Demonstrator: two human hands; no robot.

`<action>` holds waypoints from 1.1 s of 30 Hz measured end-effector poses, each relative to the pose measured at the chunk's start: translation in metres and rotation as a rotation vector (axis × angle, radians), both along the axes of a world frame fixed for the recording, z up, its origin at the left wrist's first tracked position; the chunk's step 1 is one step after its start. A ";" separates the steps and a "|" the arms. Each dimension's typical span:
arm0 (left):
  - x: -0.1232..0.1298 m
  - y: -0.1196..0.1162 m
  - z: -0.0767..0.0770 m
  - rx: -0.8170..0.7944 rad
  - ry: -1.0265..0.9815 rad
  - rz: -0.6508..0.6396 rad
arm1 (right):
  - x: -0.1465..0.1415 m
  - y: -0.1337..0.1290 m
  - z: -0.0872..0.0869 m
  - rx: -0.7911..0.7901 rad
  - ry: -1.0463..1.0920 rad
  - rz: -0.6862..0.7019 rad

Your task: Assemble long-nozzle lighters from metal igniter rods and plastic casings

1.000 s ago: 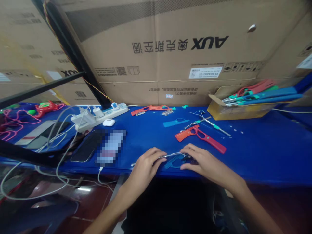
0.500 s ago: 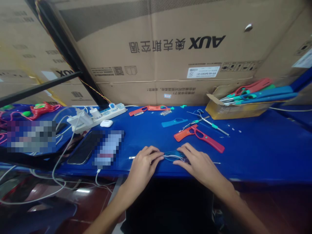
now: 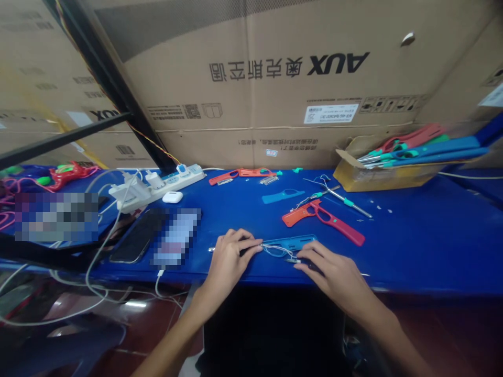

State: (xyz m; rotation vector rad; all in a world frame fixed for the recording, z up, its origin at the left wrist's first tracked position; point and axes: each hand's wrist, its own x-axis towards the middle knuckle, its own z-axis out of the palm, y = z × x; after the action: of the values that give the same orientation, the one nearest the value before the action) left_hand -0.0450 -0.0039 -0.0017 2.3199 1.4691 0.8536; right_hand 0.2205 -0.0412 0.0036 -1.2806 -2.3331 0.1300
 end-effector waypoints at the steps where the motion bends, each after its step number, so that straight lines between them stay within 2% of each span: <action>1: 0.000 0.000 0.000 0.004 0.001 -0.009 | -0.001 0.000 0.000 -0.001 0.004 0.009; 10: 0.000 -0.001 0.000 0.007 0.023 -0.071 | -0.005 0.010 0.000 0.090 0.263 0.023; 15: 0.002 -0.001 0.003 0.007 0.037 -0.150 | -0.007 0.016 -0.003 0.010 0.168 -0.003; 19: 0.002 0.001 0.008 -0.025 0.057 -0.183 | -0.005 0.020 0.000 -0.043 0.119 -0.017; 23: 0.002 0.003 0.012 -0.054 0.069 -0.169 | -0.002 0.027 0.004 -0.069 0.130 0.022; 28: 0.004 0.002 0.011 -0.072 0.071 -0.079 | -0.001 0.031 0.000 -0.122 0.225 0.018; 33: 0.002 0.001 0.005 -0.082 -0.075 -0.027 | -0.001 0.030 -0.003 -0.137 0.219 0.024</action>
State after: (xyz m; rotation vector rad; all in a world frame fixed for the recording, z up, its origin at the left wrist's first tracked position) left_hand -0.0426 -0.0025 0.0032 2.2187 1.4126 0.8464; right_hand 0.2197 -0.0114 0.0009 -1.2344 -2.1825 0.4229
